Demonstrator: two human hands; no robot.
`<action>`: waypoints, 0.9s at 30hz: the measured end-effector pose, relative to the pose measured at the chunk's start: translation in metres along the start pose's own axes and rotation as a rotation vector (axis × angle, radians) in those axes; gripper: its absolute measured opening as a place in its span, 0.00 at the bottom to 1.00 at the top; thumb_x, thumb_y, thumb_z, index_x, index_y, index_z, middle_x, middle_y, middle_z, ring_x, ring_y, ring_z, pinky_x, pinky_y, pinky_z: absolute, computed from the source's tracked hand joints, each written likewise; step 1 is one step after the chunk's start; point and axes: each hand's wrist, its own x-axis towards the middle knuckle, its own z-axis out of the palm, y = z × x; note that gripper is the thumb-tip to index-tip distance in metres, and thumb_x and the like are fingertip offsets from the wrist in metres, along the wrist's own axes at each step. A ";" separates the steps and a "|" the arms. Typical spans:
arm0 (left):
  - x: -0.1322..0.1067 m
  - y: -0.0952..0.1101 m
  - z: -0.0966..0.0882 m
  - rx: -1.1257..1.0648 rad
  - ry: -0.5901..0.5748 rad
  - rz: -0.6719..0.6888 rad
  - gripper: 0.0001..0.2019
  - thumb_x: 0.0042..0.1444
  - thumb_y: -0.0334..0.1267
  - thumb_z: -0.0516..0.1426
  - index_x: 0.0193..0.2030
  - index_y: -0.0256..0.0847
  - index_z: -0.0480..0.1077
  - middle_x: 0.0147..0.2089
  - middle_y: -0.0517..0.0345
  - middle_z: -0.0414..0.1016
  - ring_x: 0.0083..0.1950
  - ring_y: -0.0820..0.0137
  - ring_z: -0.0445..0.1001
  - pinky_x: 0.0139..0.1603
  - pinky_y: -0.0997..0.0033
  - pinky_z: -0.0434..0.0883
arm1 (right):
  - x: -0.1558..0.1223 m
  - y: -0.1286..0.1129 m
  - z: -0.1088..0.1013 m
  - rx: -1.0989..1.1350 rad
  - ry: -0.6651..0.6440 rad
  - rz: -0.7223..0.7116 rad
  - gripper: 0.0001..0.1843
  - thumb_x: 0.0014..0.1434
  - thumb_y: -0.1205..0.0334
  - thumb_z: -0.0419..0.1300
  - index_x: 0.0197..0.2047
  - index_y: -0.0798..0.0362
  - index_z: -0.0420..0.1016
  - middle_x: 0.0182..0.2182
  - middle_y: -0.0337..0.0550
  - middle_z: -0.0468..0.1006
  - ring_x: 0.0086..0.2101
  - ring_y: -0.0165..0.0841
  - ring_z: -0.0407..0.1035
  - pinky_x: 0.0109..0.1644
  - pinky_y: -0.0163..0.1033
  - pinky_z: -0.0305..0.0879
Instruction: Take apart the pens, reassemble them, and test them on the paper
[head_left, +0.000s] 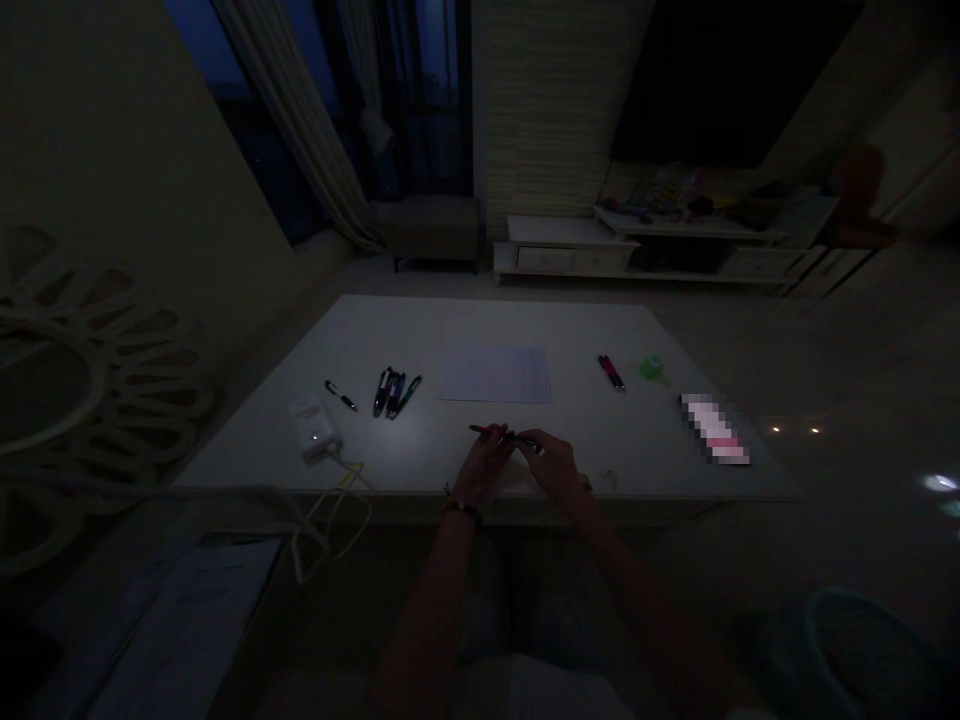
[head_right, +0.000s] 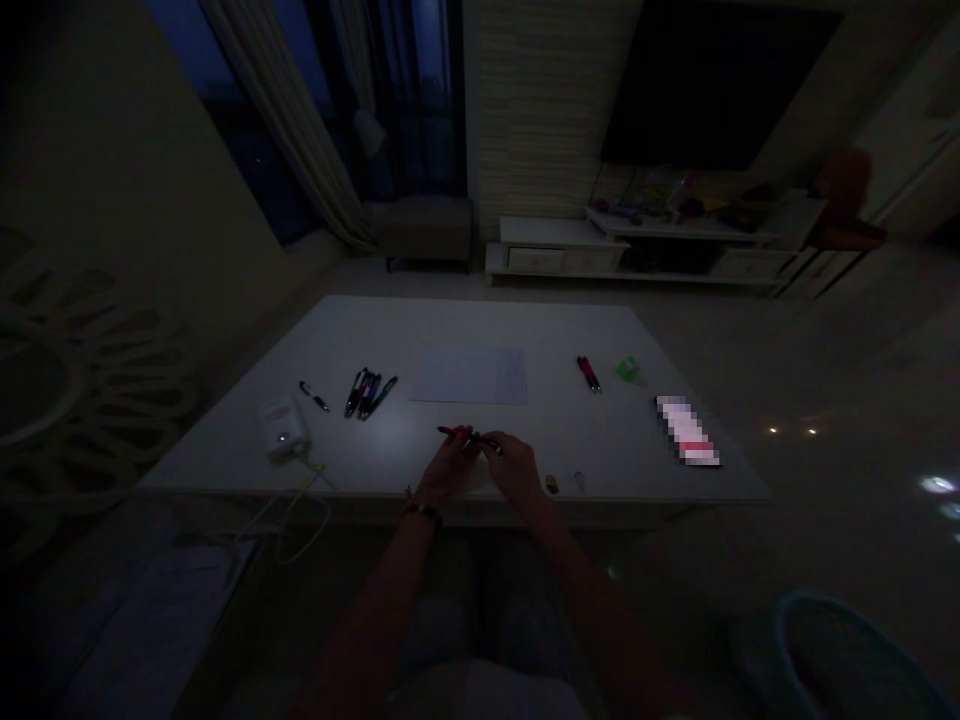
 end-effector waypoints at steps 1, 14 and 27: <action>0.000 0.000 0.000 -0.001 -0.002 0.011 0.07 0.48 0.28 0.62 0.35 0.38 0.70 0.39 0.59 0.76 0.41 0.74 0.75 0.51 0.70 0.69 | 0.001 0.000 0.001 0.004 -0.008 0.007 0.10 0.58 0.56 0.56 0.37 0.50 0.76 0.32 0.42 0.79 0.31 0.33 0.73 0.37 0.38 0.69; 0.000 0.001 -0.006 0.108 -0.093 0.055 0.10 0.44 0.31 0.65 0.34 0.38 0.71 0.37 0.60 0.75 0.42 0.73 0.74 0.52 0.68 0.66 | -0.001 -0.005 0.007 0.333 -0.115 0.568 0.26 0.55 0.41 0.51 0.24 0.55 0.73 0.14 0.42 0.72 0.14 0.30 0.66 0.20 0.32 0.60; 0.003 0.002 -0.003 0.051 -0.042 0.104 0.09 0.45 0.32 0.64 0.34 0.38 0.70 0.34 0.62 0.74 0.37 0.77 0.73 0.47 0.74 0.68 | -0.005 0.001 0.009 0.349 -0.379 0.462 0.30 0.60 0.41 0.41 0.22 0.54 0.68 0.13 0.39 0.68 0.16 0.28 0.62 0.23 0.33 0.56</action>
